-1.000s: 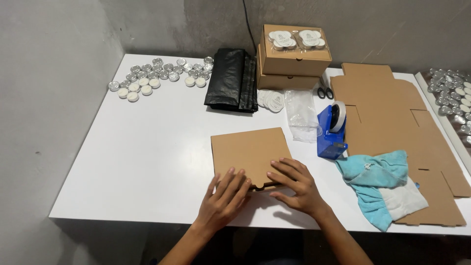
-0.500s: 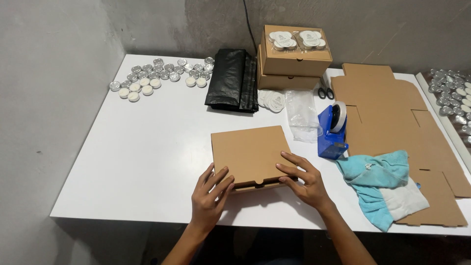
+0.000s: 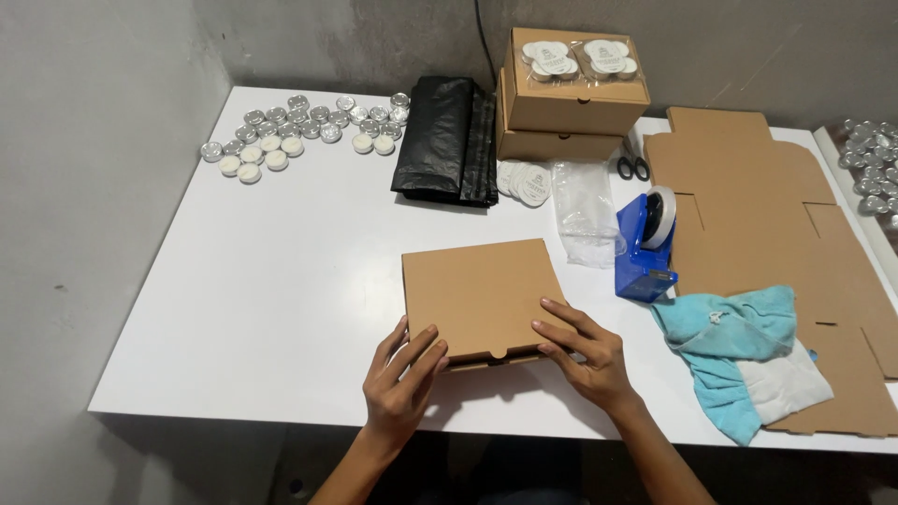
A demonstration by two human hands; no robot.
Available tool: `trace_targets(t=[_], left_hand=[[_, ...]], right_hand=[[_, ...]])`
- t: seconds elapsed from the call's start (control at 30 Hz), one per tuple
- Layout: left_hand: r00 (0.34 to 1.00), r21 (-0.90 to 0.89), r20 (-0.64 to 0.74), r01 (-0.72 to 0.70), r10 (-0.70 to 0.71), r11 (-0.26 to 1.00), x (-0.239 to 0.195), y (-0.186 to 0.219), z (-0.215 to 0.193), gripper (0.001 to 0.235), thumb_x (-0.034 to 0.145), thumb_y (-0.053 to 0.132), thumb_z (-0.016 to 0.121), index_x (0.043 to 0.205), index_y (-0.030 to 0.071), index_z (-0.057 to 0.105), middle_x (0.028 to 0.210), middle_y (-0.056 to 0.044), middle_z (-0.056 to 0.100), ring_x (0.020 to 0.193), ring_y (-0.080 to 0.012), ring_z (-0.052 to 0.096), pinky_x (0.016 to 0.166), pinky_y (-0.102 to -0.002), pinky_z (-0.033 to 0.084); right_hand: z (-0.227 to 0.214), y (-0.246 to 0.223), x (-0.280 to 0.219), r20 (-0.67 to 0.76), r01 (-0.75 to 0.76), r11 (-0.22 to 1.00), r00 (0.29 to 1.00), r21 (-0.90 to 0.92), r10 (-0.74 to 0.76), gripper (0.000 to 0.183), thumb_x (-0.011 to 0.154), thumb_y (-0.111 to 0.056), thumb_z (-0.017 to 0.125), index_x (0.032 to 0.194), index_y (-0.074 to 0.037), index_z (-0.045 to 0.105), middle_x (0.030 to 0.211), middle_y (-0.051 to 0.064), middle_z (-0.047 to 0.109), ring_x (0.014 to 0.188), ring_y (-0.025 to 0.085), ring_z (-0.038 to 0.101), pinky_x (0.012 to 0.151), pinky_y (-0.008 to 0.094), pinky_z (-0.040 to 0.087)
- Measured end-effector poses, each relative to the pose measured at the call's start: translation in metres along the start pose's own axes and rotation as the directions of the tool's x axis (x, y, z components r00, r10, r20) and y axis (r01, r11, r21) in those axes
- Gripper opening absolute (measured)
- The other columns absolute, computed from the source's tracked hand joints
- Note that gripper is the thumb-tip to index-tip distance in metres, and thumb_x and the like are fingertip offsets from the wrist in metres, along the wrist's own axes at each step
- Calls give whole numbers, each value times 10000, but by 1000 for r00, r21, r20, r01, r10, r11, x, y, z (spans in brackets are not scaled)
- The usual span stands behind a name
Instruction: Folding a cardboard box, filling it with candle packs, and placing it into a plastic shipping bag.
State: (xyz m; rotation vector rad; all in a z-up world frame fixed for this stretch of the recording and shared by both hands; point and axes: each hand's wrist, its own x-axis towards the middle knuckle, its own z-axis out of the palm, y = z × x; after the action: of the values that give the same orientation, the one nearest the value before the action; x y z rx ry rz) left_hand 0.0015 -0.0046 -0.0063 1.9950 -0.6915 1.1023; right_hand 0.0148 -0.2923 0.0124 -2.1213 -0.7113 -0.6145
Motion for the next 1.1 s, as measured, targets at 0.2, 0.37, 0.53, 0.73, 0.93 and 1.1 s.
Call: trace_targets(t=[0.2, 0.37, 0.53, 0.73, 0.93, 1.1], left_hand=[[999, 67, 21, -51, 50, 996, -12, 2, -3, 243, 926, 52, 771, 1161, 44, 707, 1188, -161, 734, 1151, -468, 690, 1030, -520, 602], [983, 158, 164, -108, 82, 981, -13, -2, -13, 418, 910, 308, 827, 1252, 113, 688, 1311, -126, 705, 1300, -384, 628, 1147, -689, 329], [924, 311, 321, -311, 209, 898, 4, 9, -16, 402, 1031, 387, 682, 1297, 86, 674, 1382, -116, 667, 1302, -313, 631, 1100, -435, 458], [905, 212, 261, -392, 335, 895, 1, 7, -10, 241, 1058, 42, 568, 1251, 32, 711, 1292, -119, 718, 1204, -280, 702, 1032, -379, 553], [909, 201, 227, -396, 351, 896, -1, 4, -8, 191, 1021, 7, 614, 1151, 49, 746, 1229, -111, 747, 1153, -261, 728, 960, -358, 574], [928, 92, 202, -336, 313, 937, 3, -1, -6, 191, 984, 100, 725, 1167, 43, 735, 1235, -105, 747, 1170, -262, 722, 1023, -380, 546]], right_hand=[[2, -3, -10, 41, 35, 999, 999, -20, -34, 258, 959, -103, 680, 1212, -77, 720, 1400, 214, 620, 1280, 349, 661, 1200, 482, 475], [-5, 12, -15, 160, 181, 966, 975, -186, -152, 785, 739, -514, 899, 1397, -203, 605, 1524, 186, 536, 1435, 443, 515, 1208, 596, 403], [-1, -6, -5, 301, 458, 695, 889, -555, -345, 636, 937, -567, 743, 1417, -183, 579, 1475, 80, 595, 1417, 368, 508, 1154, 525, 388], [19, -10, -5, 126, 403, 781, 911, -478, -393, 333, 947, -295, 799, 1251, -217, 689, 1301, 23, 710, 1190, 316, 684, 1044, 456, 491], [22, -11, -8, 123, 387, 792, 919, -473, -375, 313, 939, -291, 797, 1231, -220, 708, 1267, 24, 731, 1163, 319, 694, 1023, 453, 509], [16, -12, -5, 160, 406, 768, 912, -495, -378, 315, 968, -289, 749, 1266, -210, 686, 1317, 48, 701, 1205, 311, 668, 1025, 453, 519]])
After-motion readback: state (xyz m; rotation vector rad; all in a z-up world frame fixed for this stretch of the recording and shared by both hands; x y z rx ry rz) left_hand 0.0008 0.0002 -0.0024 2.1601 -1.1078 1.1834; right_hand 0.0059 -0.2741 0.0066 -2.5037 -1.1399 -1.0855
